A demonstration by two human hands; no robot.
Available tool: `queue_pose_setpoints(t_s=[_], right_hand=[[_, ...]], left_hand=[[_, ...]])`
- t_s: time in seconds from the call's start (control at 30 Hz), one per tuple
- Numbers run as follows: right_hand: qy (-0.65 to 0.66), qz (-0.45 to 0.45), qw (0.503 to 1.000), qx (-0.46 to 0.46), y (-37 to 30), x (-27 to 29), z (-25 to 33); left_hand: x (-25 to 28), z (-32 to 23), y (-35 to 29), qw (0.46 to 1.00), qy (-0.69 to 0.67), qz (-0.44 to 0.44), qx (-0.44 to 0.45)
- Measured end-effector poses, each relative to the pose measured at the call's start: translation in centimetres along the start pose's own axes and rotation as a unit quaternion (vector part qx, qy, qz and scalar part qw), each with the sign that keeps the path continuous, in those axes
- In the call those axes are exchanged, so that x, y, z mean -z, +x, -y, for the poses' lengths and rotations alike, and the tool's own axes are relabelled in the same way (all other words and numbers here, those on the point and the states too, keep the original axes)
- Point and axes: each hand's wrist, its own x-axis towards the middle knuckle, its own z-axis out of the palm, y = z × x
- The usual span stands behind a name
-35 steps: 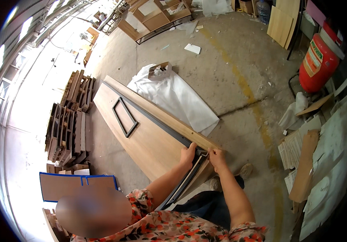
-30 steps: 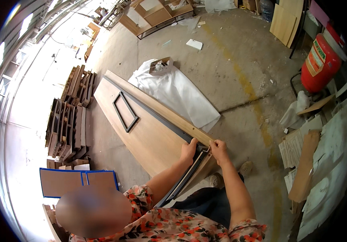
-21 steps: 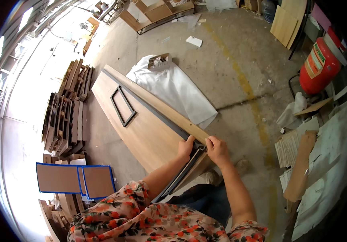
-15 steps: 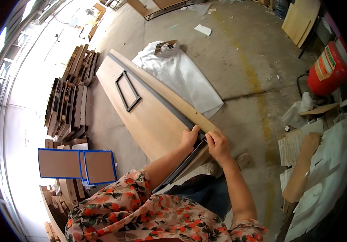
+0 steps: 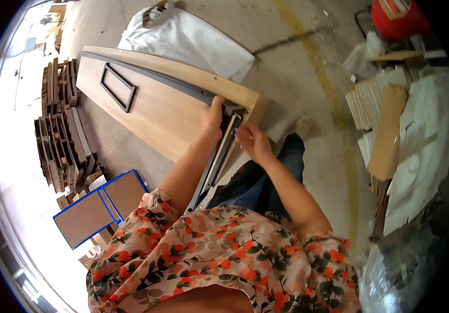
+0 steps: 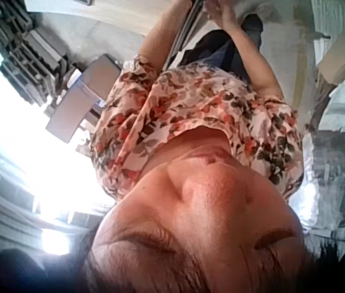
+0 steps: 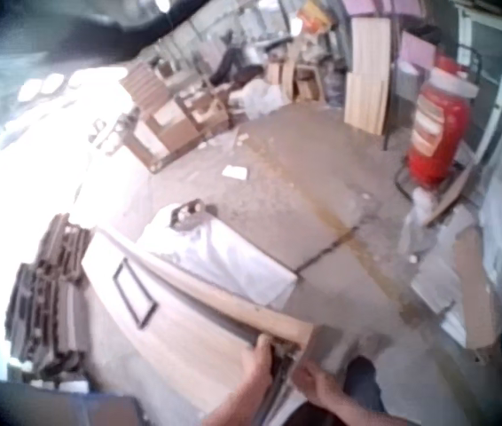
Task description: The person assembles a metal frame onto a wooden shelf by positioning the frame around the shelf and inserting small screws into pre-drilled holes by hand.
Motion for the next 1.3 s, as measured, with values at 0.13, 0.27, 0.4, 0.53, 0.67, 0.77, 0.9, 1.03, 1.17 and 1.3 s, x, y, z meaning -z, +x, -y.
queue_pose_setpoints(t_s=[0.13,0.27,0.4,0.53,0.67,0.77,0.9,1.03,1.17,1.3], right_hand=[[-0.204,-0.006,0.977,0.061,0.6,0.1,1.5],[0.021,0.009,0.989,-0.149,-0.9,-0.6,3.5],[-0.211,0.013,0.977,-0.023,-0.3,-1.0,2.8],[-0.318,-0.059,0.937,0.131,2.1,0.0,2.7],[-0.232,-0.071,0.958,0.15,3.0,-0.7,5.3],[-0.197,-0.009,0.955,0.22,3.0,-0.9,6.4],[-0.317,-0.016,0.896,0.311,-1.7,-3.8,6.0],[-0.477,0.009,0.754,0.451,-2.8,-3.5,4.1],[-0.499,-0.018,0.714,0.49,-2.1,-3.1,2.8],[-0.508,-0.125,0.693,0.496,-1.4,-2.4,2.3]], left_hand=[[-1.3,-0.8,-0.8,1.0,0.008,0.024,0.005],[-1.1,-1.3,-1.3,1.0,0.013,0.007,0.01],[-0.8,-1.0,-0.7,1.0,0.013,0.016,0.011],[-0.9,-1.4,-1.1,1.0,0.026,0.016,0.008],[-0.5,-0.8,-0.6,1.0,0.011,0.024,0.002],[-0.9,-1.2,-1.1,0.999,0.037,0.0,0.012],[-1.0,-2.1,-1.9,0.999,0.029,-0.002,0.016],[-1.0,-2.1,-2.1,1.0,0.002,0.014,0.019],[-0.9,-2.0,-1.9,0.999,-0.003,0.027,0.017],[-0.7,-1.7,-1.6,1.0,-0.006,0.013,0.026]])
